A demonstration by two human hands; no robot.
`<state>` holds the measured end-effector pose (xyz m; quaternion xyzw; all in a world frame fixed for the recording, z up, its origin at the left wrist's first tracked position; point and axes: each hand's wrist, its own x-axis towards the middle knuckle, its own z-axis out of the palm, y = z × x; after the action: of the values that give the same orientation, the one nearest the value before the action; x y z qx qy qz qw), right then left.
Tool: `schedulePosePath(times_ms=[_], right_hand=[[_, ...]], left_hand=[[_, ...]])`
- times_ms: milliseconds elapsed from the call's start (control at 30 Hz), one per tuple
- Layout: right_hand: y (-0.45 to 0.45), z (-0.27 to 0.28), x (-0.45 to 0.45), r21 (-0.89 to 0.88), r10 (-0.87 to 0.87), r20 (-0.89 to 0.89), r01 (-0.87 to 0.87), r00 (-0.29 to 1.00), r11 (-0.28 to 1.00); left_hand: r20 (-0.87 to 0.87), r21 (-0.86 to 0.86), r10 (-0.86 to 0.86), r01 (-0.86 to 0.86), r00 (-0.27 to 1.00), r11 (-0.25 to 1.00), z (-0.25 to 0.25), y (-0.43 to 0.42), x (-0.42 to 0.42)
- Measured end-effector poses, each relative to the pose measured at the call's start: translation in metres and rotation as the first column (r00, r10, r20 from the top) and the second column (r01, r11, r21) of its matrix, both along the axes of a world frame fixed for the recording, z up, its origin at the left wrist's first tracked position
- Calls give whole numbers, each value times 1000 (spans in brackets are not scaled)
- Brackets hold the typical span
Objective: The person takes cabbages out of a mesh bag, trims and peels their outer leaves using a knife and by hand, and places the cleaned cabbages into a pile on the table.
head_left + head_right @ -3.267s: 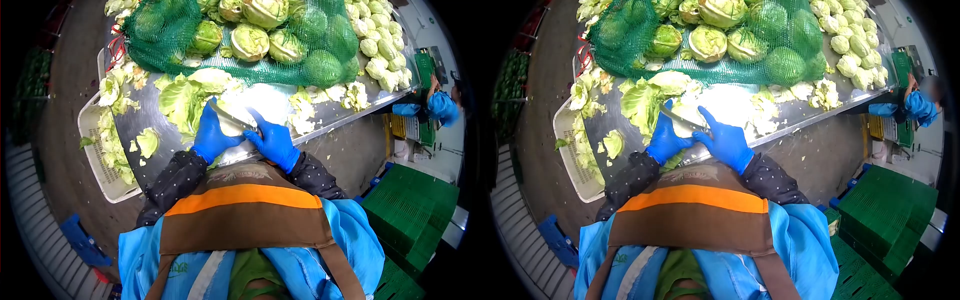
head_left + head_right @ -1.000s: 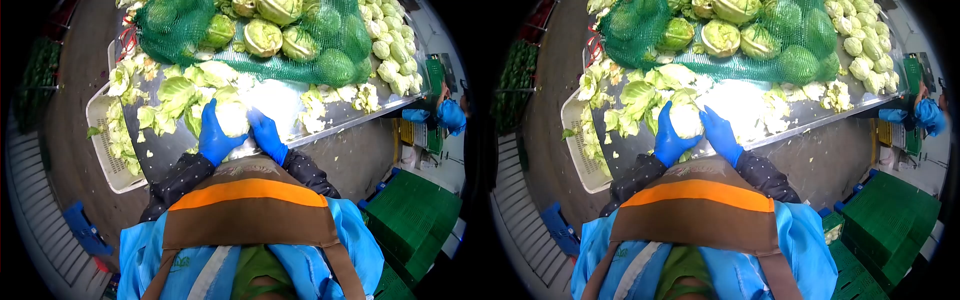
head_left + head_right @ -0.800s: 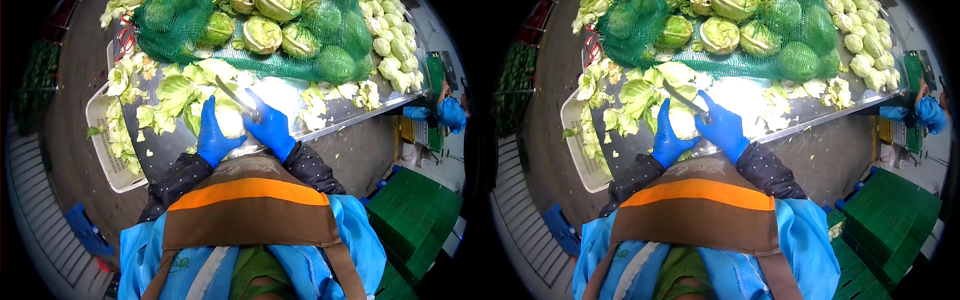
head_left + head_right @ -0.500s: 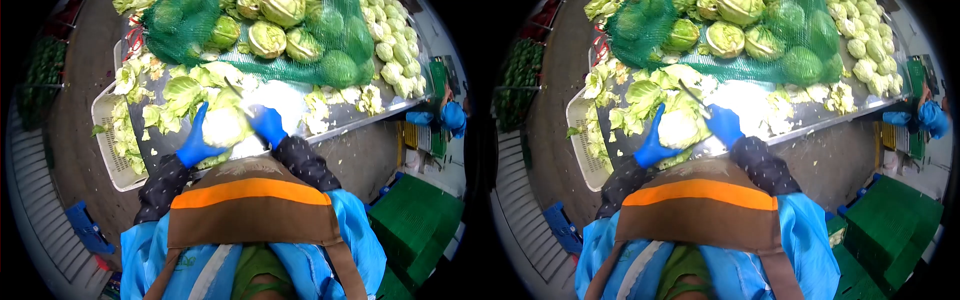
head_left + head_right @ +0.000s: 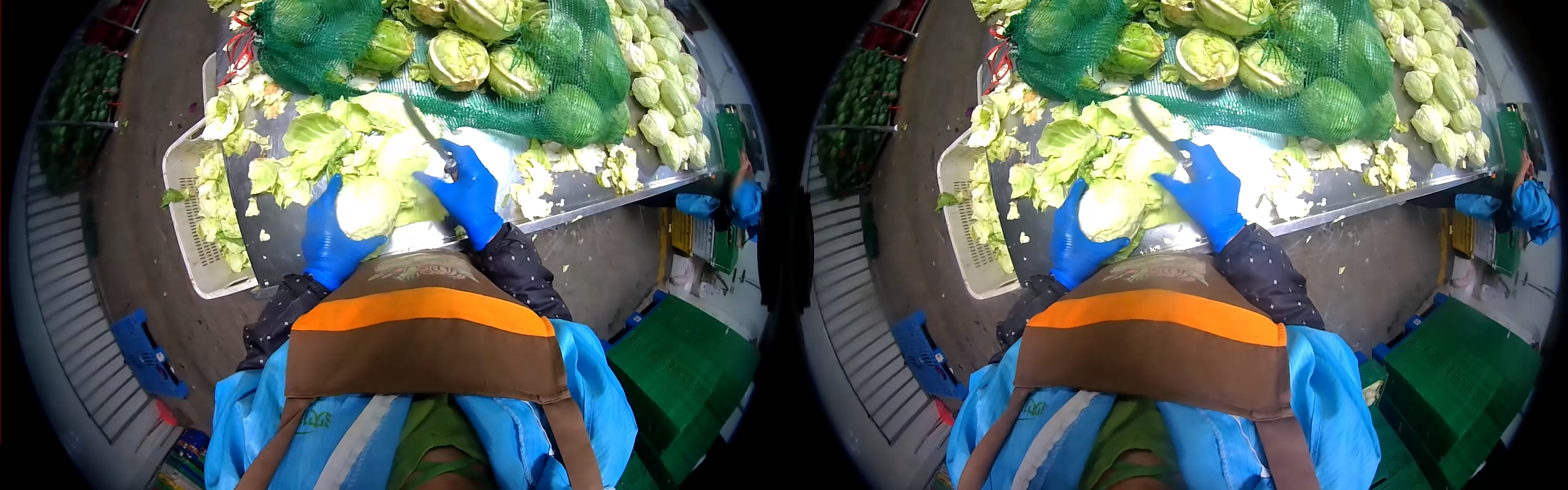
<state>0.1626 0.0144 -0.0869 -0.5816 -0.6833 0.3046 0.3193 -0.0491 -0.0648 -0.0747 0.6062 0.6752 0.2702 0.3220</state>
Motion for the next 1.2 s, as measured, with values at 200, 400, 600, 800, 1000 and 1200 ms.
schedulePosePath(times_ms=[200,400,600,800,1000,1200], right_hand=[[4,-1,-32,-15,445,129,-447,886,894],[16,-28,-32,-152,203,27,-197,979,969],[24,-56,-15,-295,-54,47,66,997,953],[-4,-20,-26,-201,449,74,-427,891,881],[-13,-21,-37,-128,385,170,-367,907,921],[-11,-35,-40,-133,272,209,-248,939,959]], left_hand=[[-206,9,-132,137,970,991,-14,4,3],[-204,26,-124,132,971,991,-5,3,0],[145,-62,54,-45,988,997,-22,2,-8],[268,-52,51,-39,962,998,-32,5,-16],[253,-64,67,-52,965,997,-27,7,-11],[202,-16,88,-87,975,996,-29,0,-5]])
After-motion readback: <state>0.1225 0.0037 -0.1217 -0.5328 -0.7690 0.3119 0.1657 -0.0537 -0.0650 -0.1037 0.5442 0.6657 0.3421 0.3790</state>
